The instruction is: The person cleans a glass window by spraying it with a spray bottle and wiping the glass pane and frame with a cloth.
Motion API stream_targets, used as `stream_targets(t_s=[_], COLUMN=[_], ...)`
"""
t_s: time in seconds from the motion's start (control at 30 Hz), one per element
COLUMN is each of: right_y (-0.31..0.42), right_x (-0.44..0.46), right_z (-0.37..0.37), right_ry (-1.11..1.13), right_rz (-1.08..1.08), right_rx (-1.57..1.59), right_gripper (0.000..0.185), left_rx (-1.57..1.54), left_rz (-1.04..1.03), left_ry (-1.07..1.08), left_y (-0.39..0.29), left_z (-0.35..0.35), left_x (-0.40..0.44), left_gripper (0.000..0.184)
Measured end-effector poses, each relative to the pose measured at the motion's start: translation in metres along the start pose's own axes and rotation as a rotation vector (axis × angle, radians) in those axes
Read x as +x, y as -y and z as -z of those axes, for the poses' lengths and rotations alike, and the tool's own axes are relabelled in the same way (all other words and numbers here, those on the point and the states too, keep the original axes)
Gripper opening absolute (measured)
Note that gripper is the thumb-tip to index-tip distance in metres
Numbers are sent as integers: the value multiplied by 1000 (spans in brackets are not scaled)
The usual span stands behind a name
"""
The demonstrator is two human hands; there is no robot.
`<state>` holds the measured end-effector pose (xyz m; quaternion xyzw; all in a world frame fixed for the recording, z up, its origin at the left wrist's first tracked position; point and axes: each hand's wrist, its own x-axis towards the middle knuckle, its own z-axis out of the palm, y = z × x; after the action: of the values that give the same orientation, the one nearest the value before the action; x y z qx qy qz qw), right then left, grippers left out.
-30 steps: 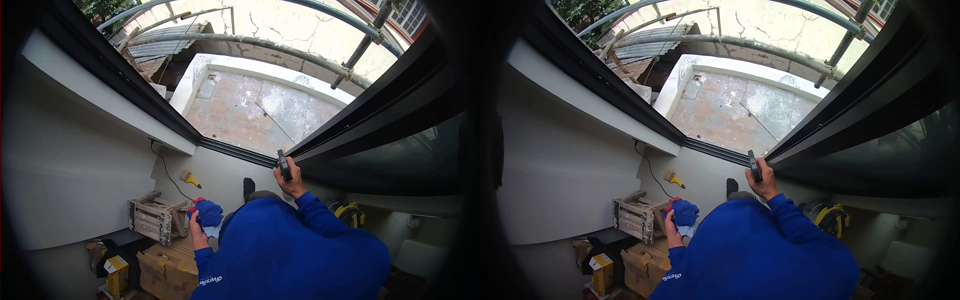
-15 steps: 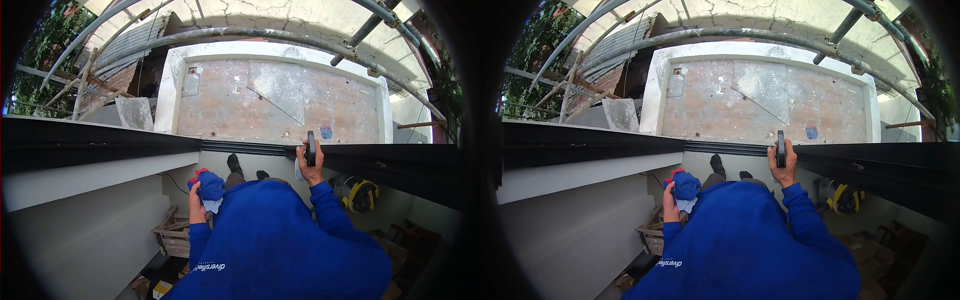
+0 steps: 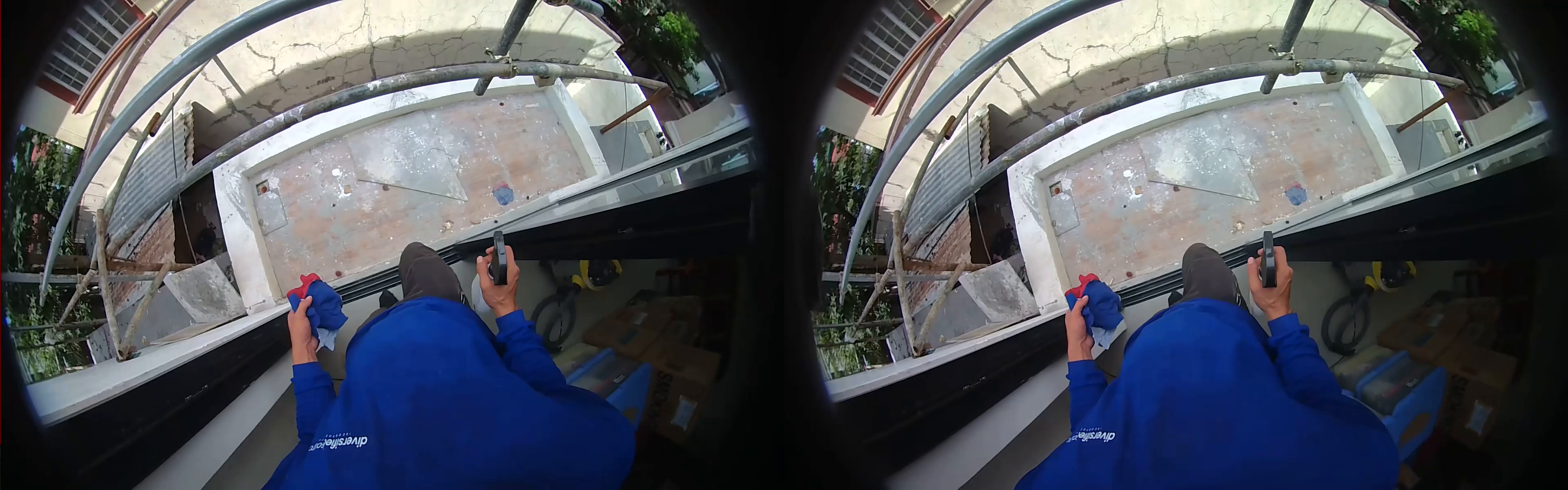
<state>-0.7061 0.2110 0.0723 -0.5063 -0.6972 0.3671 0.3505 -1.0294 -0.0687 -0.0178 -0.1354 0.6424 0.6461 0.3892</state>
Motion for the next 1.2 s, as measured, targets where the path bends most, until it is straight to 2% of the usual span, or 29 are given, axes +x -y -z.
stream_targets(t_s=[0.23, 0.37, 0.5, 0.6, 0.73, 0.8, 0.93, 1.07, 1.1, 1.2], right_y=[-20, -38, -51, -66, -110, -128, -133, -147, -141, -147], right_x=[33, 75, 127, 170, 239, 267, 284, 271, 270, 267], right_z=[-23, -42, -49, -54, -57, -49, -20, -10, -10, -22], right_ry=[-166, -325, -429, -487, -673, -799, -1013, -1097, -1132, -1278], right_rz=[30, 5, 73, 93, 37, 29, 38, -88, -92, -6], right_rx=[-22, 47, 66, 95, 177, 177, 90, 93, 86, 170], right_gripper=[21, 20, 21, 21, 19, 20, 22, 18, 17, 17], left_rx=[49, 133, 368, 495, 660, 767, 1076, 1047, 1004, 943], left_rz=[18, -62, -239, -371, -328, -343, -379, -398, -349, -291], left_ry=[7, 10, 106, 225, 533, 724, 1126, 1396, 1444, 1538], left_y=[5, -5, -26, -34, -19, -10, -15, 10, 25, 81], left_z=[-21, -50, -109, -197, -343, -439, -581, -694, -717, -776], left_x=[36, 57, 94, 126, 203, 230, 210, 196, 193, 172], left_gripper=[12, 10, 12, 12, 16, 18, 19, 24, 30, 35])
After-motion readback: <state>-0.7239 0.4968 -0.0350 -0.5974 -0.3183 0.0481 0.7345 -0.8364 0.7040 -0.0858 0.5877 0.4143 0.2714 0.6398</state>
